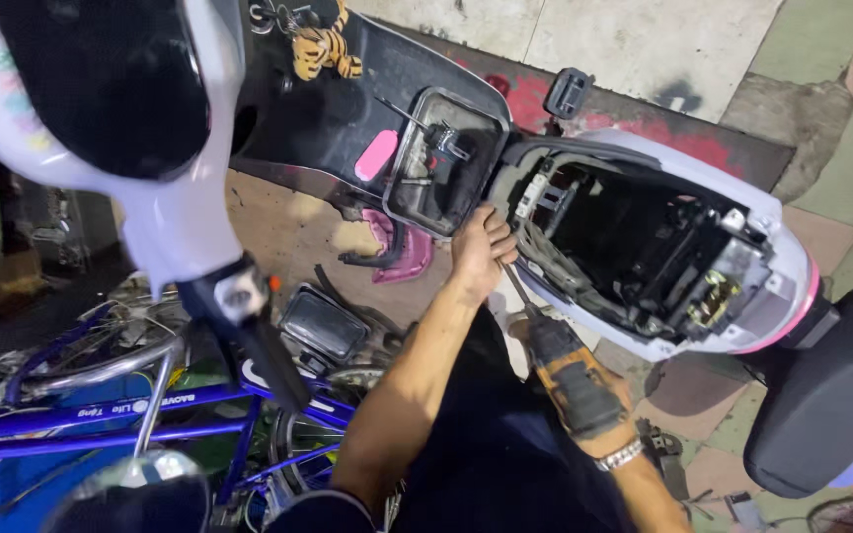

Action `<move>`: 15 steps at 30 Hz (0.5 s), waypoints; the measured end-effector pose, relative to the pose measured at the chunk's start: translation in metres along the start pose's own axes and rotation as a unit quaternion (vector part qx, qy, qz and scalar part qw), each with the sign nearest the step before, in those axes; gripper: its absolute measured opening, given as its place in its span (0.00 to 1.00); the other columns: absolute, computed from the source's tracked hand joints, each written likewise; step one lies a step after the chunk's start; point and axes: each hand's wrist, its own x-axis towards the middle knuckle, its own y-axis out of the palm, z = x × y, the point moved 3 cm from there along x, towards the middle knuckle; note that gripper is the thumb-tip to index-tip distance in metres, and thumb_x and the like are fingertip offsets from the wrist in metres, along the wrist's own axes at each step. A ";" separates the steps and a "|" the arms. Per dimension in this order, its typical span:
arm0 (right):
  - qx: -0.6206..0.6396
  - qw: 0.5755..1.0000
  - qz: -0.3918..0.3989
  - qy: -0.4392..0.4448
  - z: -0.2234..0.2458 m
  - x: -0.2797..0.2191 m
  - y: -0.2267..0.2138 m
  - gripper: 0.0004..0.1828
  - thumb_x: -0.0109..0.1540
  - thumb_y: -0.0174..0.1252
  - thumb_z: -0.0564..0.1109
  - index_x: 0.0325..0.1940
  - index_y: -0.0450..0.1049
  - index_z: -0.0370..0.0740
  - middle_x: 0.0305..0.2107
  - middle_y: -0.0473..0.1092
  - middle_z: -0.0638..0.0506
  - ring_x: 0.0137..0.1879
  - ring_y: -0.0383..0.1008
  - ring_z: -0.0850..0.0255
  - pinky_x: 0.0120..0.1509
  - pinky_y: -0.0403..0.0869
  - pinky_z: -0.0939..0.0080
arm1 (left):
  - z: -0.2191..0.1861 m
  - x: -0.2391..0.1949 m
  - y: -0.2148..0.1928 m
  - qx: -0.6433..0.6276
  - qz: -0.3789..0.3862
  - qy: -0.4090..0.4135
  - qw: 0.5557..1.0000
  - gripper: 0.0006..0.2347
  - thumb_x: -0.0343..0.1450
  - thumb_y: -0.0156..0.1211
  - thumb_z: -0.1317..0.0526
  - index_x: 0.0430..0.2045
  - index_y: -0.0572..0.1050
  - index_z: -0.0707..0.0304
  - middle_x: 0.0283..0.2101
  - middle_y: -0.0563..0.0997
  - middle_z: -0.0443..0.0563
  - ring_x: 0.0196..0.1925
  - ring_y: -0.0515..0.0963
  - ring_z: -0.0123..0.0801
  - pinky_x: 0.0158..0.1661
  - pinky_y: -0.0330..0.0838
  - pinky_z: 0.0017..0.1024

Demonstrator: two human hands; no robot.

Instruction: The person uses a cordless impact driver to remove screws from the under-seat compartment of a scooter. They then pick up a pink plastic cover, align it with the compartment, and secure it using the impact driver to fasten multiple screws.

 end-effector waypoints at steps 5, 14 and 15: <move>0.060 0.995 -0.076 0.016 0.018 0.075 0.007 0.15 0.59 0.58 0.43 0.50 0.79 0.47 0.39 0.77 0.50 0.44 0.77 0.54 0.48 0.75 0.52 | -0.018 0.115 -0.117 0.076 -0.177 0.062 0.979 0.15 0.75 0.52 0.51 0.38 0.76 0.65 0.33 0.81 0.58 0.32 0.80 0.42 0.36 0.76 0.39; 0.677 0.671 -0.152 0.262 0.012 0.144 0.050 0.19 0.57 0.59 0.30 0.53 0.73 0.30 0.34 0.74 0.48 0.33 0.69 0.60 0.40 0.70 0.60 | -0.052 0.204 -0.219 0.779 -0.309 0.143 0.526 0.31 0.56 0.77 0.48 0.48 0.71 0.64 0.50 0.78 0.63 0.57 0.75 0.53 0.54 0.70 0.48; 0.662 0.672 -0.171 0.284 0.010 0.145 0.051 0.20 0.56 0.59 0.30 0.52 0.72 0.31 0.35 0.74 0.48 0.32 0.68 0.60 0.39 0.69 0.59 | -0.053 0.205 -0.213 0.785 -0.303 0.130 0.525 0.33 0.55 0.77 0.47 0.48 0.70 0.66 0.51 0.77 0.64 0.58 0.74 0.54 0.55 0.69 0.48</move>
